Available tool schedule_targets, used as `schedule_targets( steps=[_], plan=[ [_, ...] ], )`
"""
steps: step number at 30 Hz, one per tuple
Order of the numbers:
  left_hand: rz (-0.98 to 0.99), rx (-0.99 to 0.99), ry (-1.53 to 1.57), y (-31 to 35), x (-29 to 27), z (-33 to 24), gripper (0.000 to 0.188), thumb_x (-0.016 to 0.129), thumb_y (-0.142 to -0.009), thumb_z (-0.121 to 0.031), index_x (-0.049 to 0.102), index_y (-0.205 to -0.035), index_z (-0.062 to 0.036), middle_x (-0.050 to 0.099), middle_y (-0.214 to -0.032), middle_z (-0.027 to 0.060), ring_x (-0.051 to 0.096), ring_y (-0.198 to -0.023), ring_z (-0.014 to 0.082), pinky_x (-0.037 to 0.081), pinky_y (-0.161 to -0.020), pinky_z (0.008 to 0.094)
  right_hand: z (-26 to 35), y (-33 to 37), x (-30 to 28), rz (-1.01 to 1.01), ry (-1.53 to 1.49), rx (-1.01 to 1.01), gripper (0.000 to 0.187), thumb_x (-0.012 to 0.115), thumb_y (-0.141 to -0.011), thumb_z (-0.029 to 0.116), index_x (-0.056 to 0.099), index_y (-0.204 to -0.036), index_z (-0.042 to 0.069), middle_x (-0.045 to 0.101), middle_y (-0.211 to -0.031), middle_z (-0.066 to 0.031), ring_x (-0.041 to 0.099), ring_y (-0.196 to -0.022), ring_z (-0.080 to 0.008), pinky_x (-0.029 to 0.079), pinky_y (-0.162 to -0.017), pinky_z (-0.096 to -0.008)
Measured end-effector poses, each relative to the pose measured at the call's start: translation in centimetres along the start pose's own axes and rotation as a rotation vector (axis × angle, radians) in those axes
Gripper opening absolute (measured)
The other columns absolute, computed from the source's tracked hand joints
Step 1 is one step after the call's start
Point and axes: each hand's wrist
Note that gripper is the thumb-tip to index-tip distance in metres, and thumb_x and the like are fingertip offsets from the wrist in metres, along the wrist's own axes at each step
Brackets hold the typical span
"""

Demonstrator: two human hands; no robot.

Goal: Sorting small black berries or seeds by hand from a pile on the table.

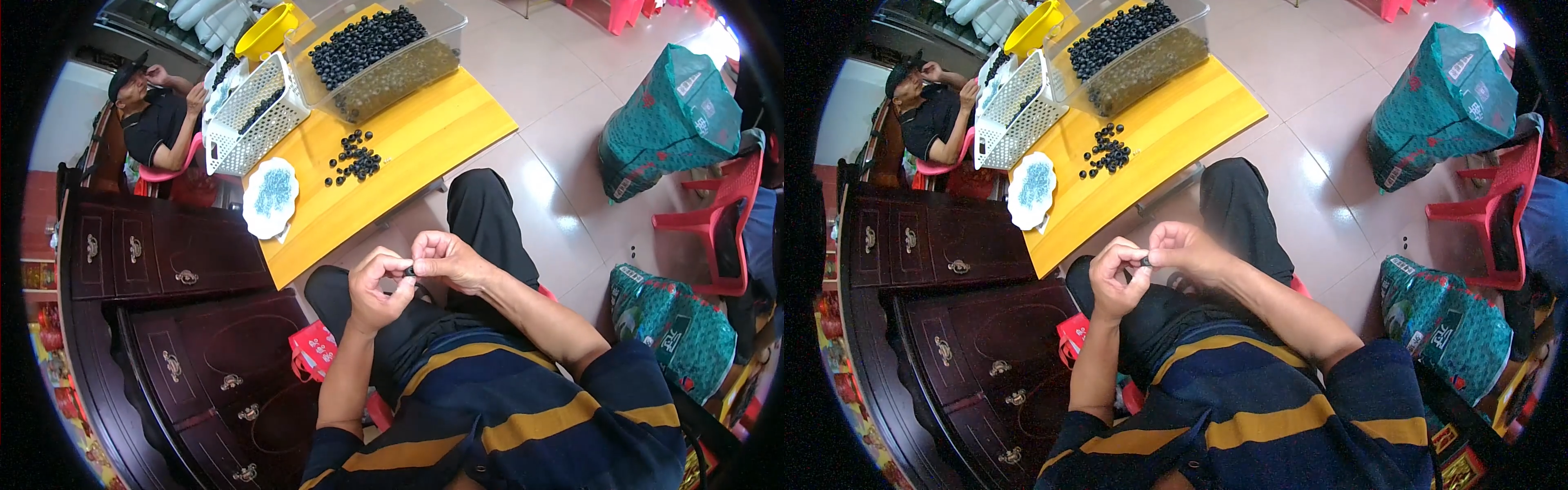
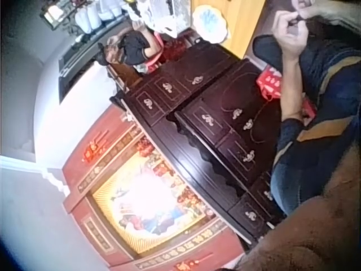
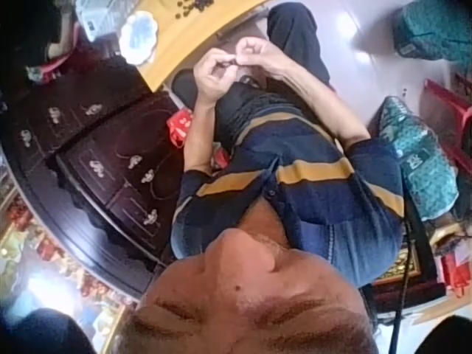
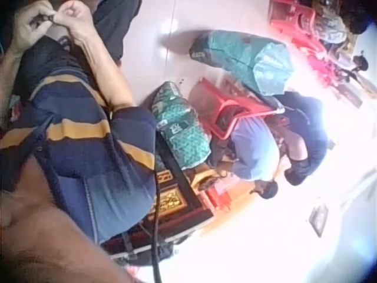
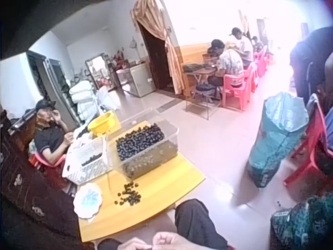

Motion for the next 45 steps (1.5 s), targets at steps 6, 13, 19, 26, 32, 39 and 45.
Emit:
schedule_targets(
  steps=[6,13,19,26,32,39,45],
  plan=[
    [0.025,0.07,-0.095,0.1,-0.2,-0.3,0.021,0.068,-0.07,0.009,0.065,-0.089,0.0008,0.06,-0.078,0.0068,0.057,-0.068,0.0132,0.044,-0.061,0.0236,0.5,0.4,0.1,-0.037,0.217,0.018,0.015,0.073,-0.088,0.009,0.06,-0.094,0.009,0.065,-0.088,0.0012,0.061,-0.083,-0.0067,0.05,-0.074,-0.0237],
    [0.008,0.063,0.01,0.4,-0.1,1.0,0.022,0.069,-0.071,0.006,0.065,-0.092,0.0004,0.059,-0.079,0.0067,0.056,-0.07,0.0146,0.044,-0.063,0.0248,0.3,0.1,-0.3,-0.016,0.22,0.007,0.015,0.073,-0.089,0.011,0.06,-0.095,0.009,0.065,-0.089,0.0018,0.061,-0.082,-0.0064,0.051,-0.073,-0.0233],
    [0.083,0.047,0.03,-0.4,-1.2,1.5,0.022,0.069,-0.073,0.003,0.065,-0.094,-0.0004,0.06,-0.084,0.0079,0.058,-0.073,0.0158,0.047,-0.066,0.0263,1.3,-0.2,0.3,-0.031,0.164,0.073,0.016,0.074,-0.089,0.011,0.06,-0.094,0.006,0.066,-0.086,-0.0011,0.062,-0.079,-0.0071,0.051,-0.073,-0.0228],
    [0.219,-0.063,-0.093,-0.6,-2.2,1.3,0.024,0.076,-0.076,-0.006,0.067,-0.098,-0.0034,0.064,-0.083,0.0052,0.062,-0.068,0.0131,0.049,-0.062,0.0253,0.5,-0.2,-0.3,-0.152,0.27,0.111,0.012,0.071,-0.089,0.008,0.06,-0.094,0.007,0.065,-0.084,-0.0015,0.063,-0.074,-0.0108,0.053,-0.066,-0.0266],
    [-0.02,-0.48,-0.005,-3.5,-7.1,5.9,0.018,0.066,-0.084,0.0,0.067,-0.101,-0.0028,0.056,-0.074,-0.0044,0.053,-0.063,0.0026,0.045,-0.059,0.0199,-1.5,-0.7,-1.1,-0.2,0.268,0.149,0.008,0.065,-0.094,0.01,0.062,-0.095,0.003,0.07,-0.09,-0.0066,0.064,-0.081,-0.0123,0.053,-0.076,-0.0253],
    [-0.397,-0.283,0.009,-18.6,-21.1,4.6,0.059,0.063,-0.088,-0.005,0.041,-0.14,0.0096,0.068,-0.107,0.0103,0.062,-0.079,0.0101,0.05,-0.07,0.023,-0.5,-0.7,-0.8,-0.204,0.28,0.211,0.01,0.067,-0.095,0.014,0.062,-0.096,0.005,0.069,-0.094,-0.0054,0.061,-0.082,-0.0098,0.049,-0.082,-0.0244],
    [-0.204,-0.383,-0.163,-16.6,-17.1,7.1,0.022,0.068,-0.086,-0.007,0.069,-0.108,-0.0008,0.068,-0.078,0.001,0.059,-0.064,0.0065,0.046,-0.056,0.022,0.0,-0.7,-1.5,-0.208,0.289,0.131,0.01,0.066,-0.095,0.014,0.062,-0.096,0.005,0.068,-0.095,-0.0059,0.061,-0.083,-0.0099,0.05,-0.083,-0.0246]
  ],
)
Point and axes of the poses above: each hand's wrist, its own y-axis away from the middle knuckle, its own x-axis out of the palm, z = x × y
